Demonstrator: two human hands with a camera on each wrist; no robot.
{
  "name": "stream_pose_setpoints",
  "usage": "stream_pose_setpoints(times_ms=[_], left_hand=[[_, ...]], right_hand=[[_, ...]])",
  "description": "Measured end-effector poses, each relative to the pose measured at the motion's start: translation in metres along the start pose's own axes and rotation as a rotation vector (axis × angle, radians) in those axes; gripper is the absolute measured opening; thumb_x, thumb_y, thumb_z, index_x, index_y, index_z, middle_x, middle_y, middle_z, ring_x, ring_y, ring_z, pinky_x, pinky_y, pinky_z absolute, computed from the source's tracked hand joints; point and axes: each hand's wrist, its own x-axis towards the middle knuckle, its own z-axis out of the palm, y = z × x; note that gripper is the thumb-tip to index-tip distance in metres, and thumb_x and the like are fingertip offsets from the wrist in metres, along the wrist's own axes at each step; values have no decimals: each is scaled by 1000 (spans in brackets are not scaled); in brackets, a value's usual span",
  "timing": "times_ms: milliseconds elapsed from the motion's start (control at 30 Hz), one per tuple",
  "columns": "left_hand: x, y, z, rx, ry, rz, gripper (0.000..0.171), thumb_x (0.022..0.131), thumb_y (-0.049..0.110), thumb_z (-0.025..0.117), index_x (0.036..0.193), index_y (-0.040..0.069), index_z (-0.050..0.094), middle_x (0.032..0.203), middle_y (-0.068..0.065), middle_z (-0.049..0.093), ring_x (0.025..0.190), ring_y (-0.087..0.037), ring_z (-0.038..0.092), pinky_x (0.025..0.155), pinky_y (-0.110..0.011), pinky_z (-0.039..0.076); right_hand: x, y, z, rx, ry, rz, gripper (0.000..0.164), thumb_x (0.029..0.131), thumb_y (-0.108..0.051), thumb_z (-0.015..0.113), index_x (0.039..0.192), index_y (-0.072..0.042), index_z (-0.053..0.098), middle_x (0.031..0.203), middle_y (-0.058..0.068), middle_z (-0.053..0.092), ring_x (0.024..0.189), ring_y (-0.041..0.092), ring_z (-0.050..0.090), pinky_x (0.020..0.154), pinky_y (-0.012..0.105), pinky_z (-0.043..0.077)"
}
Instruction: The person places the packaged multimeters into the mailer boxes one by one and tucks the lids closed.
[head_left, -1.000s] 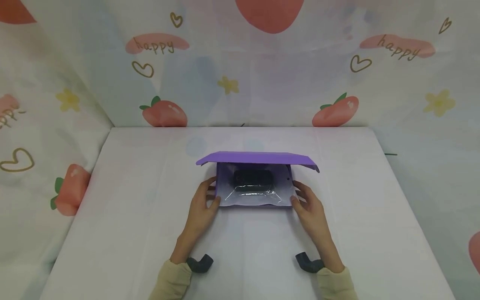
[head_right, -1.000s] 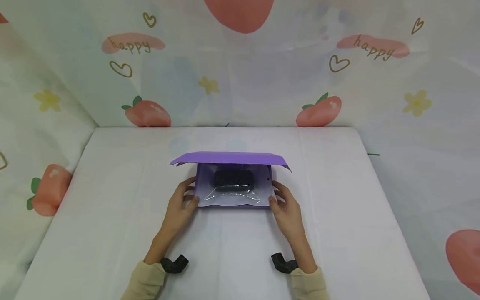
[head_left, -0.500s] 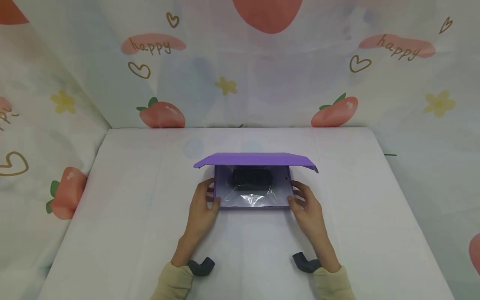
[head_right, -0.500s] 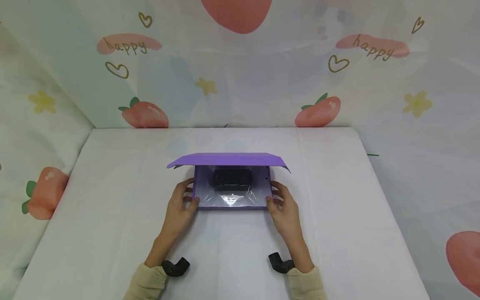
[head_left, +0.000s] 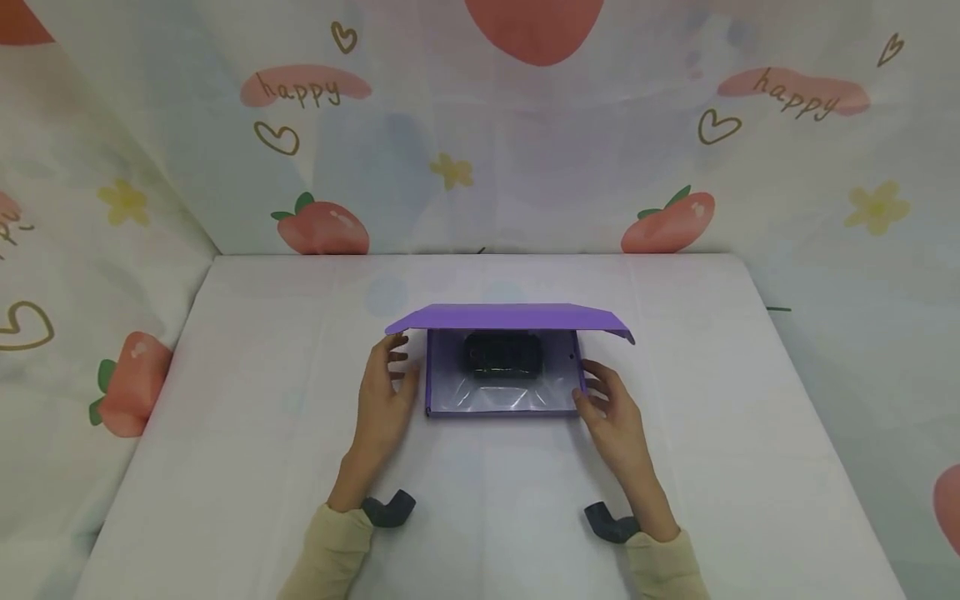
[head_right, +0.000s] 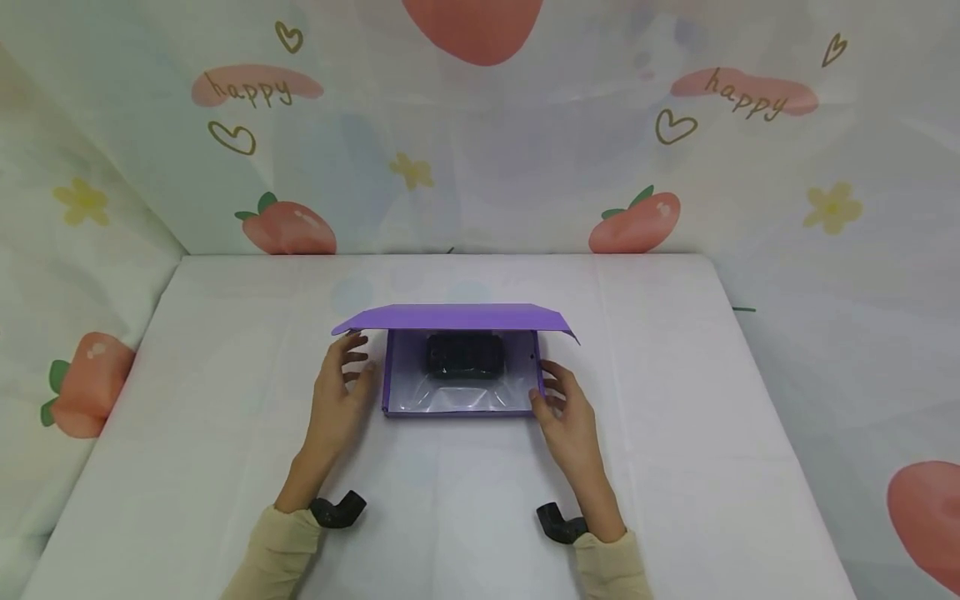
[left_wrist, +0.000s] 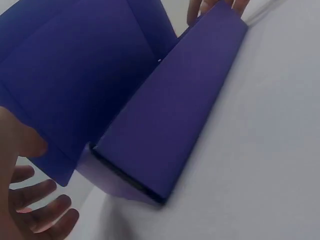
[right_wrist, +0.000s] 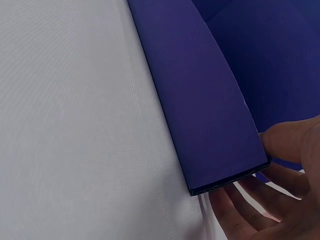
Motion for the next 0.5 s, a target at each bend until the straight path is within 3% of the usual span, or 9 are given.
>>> stream_pose_setpoints(times_ms=[300,500], left_hand=[[26,5,-8,38,228,313,21,103,6,63,123,5,69,119,-12,72,113,-25,66,92,-43,55],[37,7,-8,-9,296,388,15,98,1,69,112,0,75,103,-16,76,96,-25,68,87,-33,54]], right_hand=[[1,2,0,-2,1,-11,49,102,-7,64,149,-5,50,155,17,53,135,39,59,93,0,44],[1,3,0,8,2,0,48,102,-6,63,149,-4,51,153,18,55,134,40,60,91,-1,44]])
